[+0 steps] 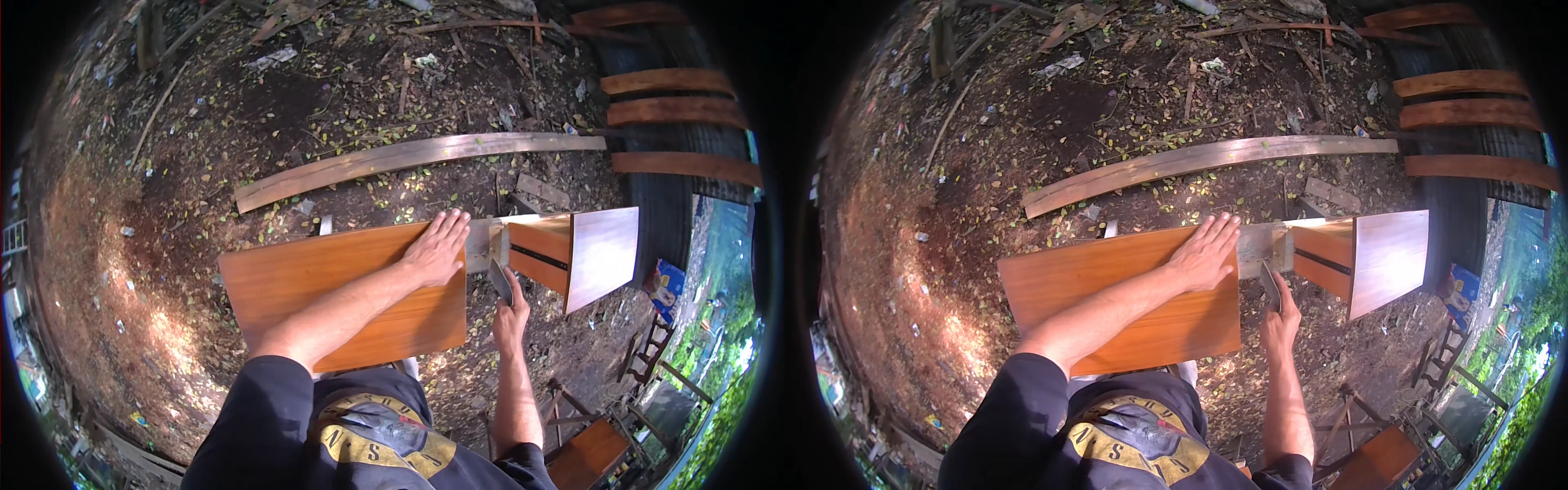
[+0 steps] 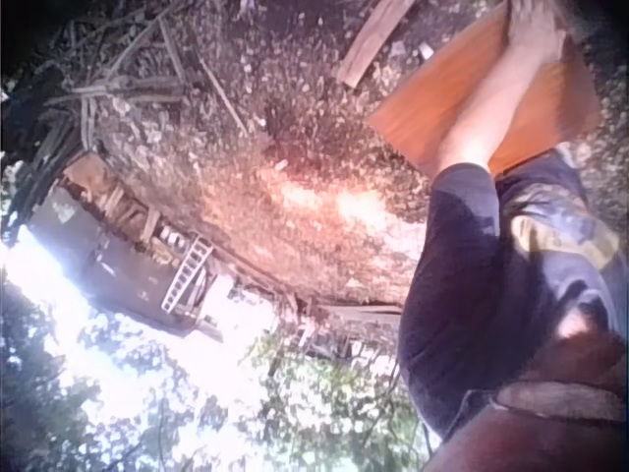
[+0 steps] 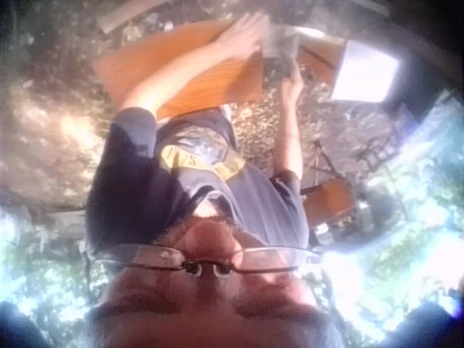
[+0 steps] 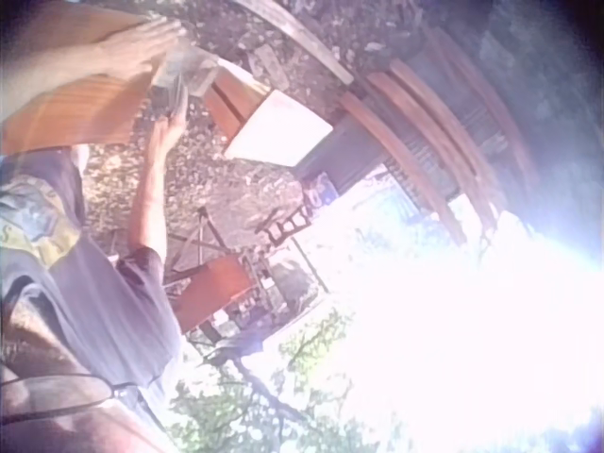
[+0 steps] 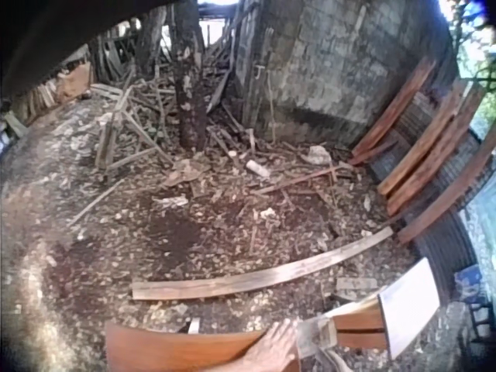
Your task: The person unfolds a sanding sheet and sands a flat wooden board placed on a makeshift stand outdoors. They repeatedly rub the sandpaper across the board's surface, flip the board, and continue sanding the opposite side.
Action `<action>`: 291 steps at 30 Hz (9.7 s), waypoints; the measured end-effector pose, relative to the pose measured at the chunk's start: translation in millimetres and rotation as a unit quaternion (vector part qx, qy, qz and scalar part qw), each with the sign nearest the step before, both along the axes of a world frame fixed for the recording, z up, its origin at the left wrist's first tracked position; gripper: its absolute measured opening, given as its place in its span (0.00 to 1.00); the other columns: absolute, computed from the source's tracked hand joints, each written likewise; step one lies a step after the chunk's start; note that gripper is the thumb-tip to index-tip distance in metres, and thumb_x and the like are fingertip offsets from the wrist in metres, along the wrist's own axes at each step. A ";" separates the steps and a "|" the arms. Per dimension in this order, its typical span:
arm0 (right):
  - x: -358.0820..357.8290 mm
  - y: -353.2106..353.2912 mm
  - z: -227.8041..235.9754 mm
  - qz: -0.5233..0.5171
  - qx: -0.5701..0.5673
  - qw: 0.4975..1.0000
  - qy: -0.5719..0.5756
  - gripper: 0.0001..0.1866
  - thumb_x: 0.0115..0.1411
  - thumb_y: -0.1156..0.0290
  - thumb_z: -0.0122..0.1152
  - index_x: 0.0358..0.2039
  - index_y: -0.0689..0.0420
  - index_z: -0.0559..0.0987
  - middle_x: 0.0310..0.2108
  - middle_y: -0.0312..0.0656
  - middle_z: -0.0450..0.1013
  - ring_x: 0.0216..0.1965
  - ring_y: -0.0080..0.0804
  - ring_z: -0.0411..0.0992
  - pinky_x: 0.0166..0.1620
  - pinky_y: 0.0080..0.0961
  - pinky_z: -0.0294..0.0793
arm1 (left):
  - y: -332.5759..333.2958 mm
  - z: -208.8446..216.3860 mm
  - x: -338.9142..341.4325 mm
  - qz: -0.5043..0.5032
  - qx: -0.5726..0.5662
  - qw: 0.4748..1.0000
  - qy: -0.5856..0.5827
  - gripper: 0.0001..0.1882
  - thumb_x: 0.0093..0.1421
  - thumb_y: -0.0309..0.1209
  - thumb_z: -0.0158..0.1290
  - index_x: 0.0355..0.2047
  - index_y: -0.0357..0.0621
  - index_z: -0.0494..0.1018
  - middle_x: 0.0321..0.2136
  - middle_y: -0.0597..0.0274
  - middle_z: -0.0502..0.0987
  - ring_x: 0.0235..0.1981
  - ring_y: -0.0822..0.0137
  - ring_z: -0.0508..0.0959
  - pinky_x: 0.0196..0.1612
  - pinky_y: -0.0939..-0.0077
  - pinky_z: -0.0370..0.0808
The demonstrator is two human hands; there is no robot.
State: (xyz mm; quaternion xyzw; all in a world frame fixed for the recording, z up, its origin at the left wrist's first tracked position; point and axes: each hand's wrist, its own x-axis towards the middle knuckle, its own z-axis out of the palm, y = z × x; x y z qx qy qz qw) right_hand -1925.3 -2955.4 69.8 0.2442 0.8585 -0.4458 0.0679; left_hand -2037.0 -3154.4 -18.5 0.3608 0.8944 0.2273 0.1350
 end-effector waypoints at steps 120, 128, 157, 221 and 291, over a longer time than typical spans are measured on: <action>394.3 60.7 -106.6 -0.175 -0.034 0.876 -0.448 0.24 0.64 0.69 0.53 0.61 0.53 0.78 0.44 0.64 0.79 0.50 0.58 0.79 0.53 0.41 0.77 | 68.5 37.1 -46.3 -0.332 -0.193 0.923 0.040 0.24 0.70 0.44 0.49 0.52 0.35 0.77 0.53 0.46 0.80 0.62 0.47 0.74 0.71 0.49 0.61; 386.8 33.9 -127.0 -0.163 -0.057 0.880 -0.442 0.22 0.64 0.67 0.53 0.58 0.54 0.80 0.47 0.62 0.78 0.54 0.57 0.76 0.59 0.40 0.74 | 94.8 20.8 64.0 -0.390 -0.213 0.896 -0.011 0.28 0.71 0.47 0.47 0.51 0.28 0.76 0.52 0.37 0.79 0.60 0.44 0.76 0.69 0.47 0.63; 141.4 -32.0 -80.8 -0.015 0.085 0.992 0.092 0.34 0.54 0.80 0.59 0.64 0.63 0.70 0.64 0.57 0.69 0.66 0.55 0.66 0.68 0.51 0.63 | -66.1 53.6 -108.5 0.088 -0.151 0.984 0.039 0.30 0.70 0.44 0.52 0.66 0.39 0.69 0.70 0.46 0.64 0.71 0.51 0.64 0.72 0.61 0.60; -61.4 -64.4 -109.2 -0.027 -0.048 0.972 0.230 0.30 0.56 0.78 0.55 0.61 0.65 0.72 0.58 0.57 0.74 0.61 0.53 0.72 0.65 0.47 0.68 | -25.9 82.8 34.1 -0.052 0.032 0.977 -0.206 0.11 0.64 0.27 0.57 0.45 0.38 0.81 0.41 0.49 0.84 0.44 0.51 0.84 0.49 0.62 0.79; 16.1 -33.5 -95.8 -0.029 -0.081 0.973 0.213 0.28 0.55 0.79 0.56 0.59 0.66 0.74 0.56 0.56 0.76 0.59 0.54 0.73 0.63 0.47 0.70 | -7.0 52.9 -71.5 0.012 -0.166 0.976 -0.142 0.28 0.66 0.41 0.58 0.60 0.36 0.74 0.53 0.43 0.80 0.55 0.50 0.81 0.58 0.61 0.76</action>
